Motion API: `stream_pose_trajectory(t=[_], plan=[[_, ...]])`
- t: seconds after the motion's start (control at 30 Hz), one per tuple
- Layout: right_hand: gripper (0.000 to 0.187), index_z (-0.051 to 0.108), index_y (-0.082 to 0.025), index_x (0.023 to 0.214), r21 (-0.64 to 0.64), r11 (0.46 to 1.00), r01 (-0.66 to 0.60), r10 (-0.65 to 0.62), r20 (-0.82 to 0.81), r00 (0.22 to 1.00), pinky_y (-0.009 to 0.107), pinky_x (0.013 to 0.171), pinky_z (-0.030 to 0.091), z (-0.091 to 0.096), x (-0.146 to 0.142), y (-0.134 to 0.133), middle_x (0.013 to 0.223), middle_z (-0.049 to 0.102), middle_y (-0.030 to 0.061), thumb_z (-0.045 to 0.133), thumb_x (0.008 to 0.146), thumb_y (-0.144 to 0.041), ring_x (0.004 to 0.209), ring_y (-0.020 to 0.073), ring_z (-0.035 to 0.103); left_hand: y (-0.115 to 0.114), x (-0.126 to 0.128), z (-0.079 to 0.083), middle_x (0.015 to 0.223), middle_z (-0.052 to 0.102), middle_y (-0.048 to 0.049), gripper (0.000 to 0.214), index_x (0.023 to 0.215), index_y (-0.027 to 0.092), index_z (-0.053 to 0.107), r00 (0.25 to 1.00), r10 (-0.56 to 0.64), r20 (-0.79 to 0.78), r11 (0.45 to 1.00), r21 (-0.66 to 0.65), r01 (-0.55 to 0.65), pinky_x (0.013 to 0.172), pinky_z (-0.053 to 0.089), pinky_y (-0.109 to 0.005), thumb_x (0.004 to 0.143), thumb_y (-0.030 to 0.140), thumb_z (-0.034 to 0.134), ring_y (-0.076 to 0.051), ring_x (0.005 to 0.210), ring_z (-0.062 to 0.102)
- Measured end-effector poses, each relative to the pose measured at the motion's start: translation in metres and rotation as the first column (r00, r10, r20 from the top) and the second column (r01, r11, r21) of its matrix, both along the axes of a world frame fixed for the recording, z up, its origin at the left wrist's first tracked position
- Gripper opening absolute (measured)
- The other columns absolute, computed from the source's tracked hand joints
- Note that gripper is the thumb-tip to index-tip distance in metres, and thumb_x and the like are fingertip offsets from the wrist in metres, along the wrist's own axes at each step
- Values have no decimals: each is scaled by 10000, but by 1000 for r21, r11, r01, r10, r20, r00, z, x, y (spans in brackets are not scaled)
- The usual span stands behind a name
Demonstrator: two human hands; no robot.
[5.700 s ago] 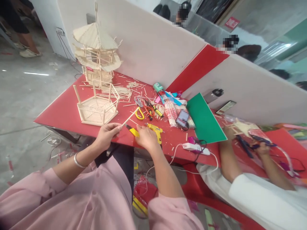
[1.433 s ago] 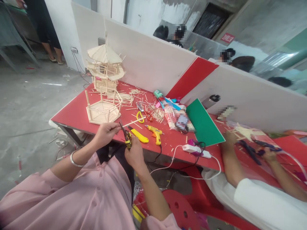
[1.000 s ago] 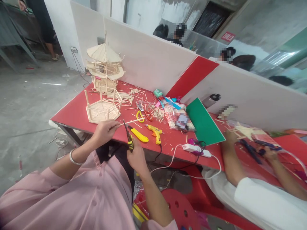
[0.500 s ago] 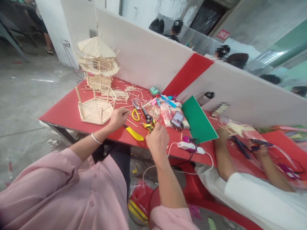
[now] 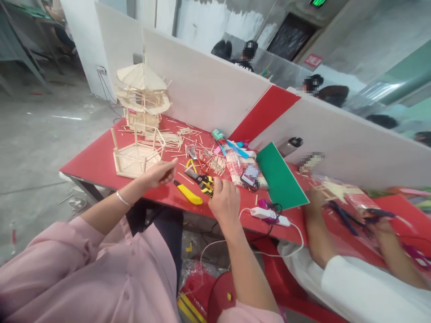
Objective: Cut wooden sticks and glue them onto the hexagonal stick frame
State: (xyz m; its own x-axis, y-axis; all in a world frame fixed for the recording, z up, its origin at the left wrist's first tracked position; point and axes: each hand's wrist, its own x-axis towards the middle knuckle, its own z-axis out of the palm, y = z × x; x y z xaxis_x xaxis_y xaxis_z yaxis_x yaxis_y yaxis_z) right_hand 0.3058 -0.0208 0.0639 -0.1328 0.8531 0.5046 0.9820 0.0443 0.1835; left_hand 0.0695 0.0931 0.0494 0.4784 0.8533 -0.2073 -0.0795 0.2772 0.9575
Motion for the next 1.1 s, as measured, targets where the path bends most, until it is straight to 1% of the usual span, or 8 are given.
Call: stream_pose_trajectory(t=[0.13,0.33,0.5,0.57,0.67,0.9,1.0,1.1], plan=[[326,583,-155,1218,110,989,-99,63,291,955,393,821,368,9,7,5,976,625,145,429,931,-133,898,253,514,-21,-18,9,547,634,-72,602,696,103,678,945,-299,131,883,-337,326,313,307,-187,835,679,569,-132,413,580],[423,535,-219,1343,122,968,-219,164,355,921,419,968,324,12,-9,13,1141,619,133,456,937,-129,1069,259,496,-45,-33,-1,480,592,-5,208,742,83,663,960,-98,262,821,-524,226,376,414,-134,918,168,591,-64,371,528],[510,492,-160,1401,-166,986,29,-1,168,986,479,983,343,23,-19,51,1215,599,203,532,896,-218,1146,333,507,-63,-57,-18,635,709,-57,211,1013,107,659,921,-76,382,930,-306,204,458,498,-194,859,244,701,-127,459,643],[535,520,-156,1380,-413,895,170,-165,48,985,478,1010,352,21,-25,82,1263,594,214,590,865,-282,1221,359,496,-71,-59,-21,737,748,-71,396,1136,158,609,904,-112,411,951,-218,217,551,553,-262,802,299,770,-175,540,698],[454,660,-199,1217,-559,807,188,-227,0,974,404,920,447,5,-39,132,1141,689,161,619,850,-462,1100,330,615,-76,-54,-19,819,750,-78,432,1063,164,621,881,-76,467,971,-168,172,650,560,-297,734,359,822,-191,638,721],[703,607,-179,1305,-570,796,203,-323,-116,939,385,862,495,-23,-66,199,1218,679,180,435,876,-709,1090,321,654,-63,-55,-18,678,627,-10,373,902,99,716,928,66,368,995,-97,-32,433,245,-188,731,424,787,-23,444,415],[609,599,-173,1315,-539,807,239,-361,-132,923,384,916,471,-16,-47,204,1268,652,189,350,956,-597,1154,305,625,-61,-55,-20,635,601,-1,437,900,96,711,934,77,348,995,-89,-49,430,207,-206,750,504,749,-26,432,373],[418,682,-163,1177,-577,775,259,-393,-119,912,318,874,474,-12,-16,198,1168,704,156,519,919,-449,1068,262,658,-62,-50,-21,603,604,13,461,922,117,680,926,113,360,990,-124,-72,424,198,-202,707,513,779,-32,420,366]])
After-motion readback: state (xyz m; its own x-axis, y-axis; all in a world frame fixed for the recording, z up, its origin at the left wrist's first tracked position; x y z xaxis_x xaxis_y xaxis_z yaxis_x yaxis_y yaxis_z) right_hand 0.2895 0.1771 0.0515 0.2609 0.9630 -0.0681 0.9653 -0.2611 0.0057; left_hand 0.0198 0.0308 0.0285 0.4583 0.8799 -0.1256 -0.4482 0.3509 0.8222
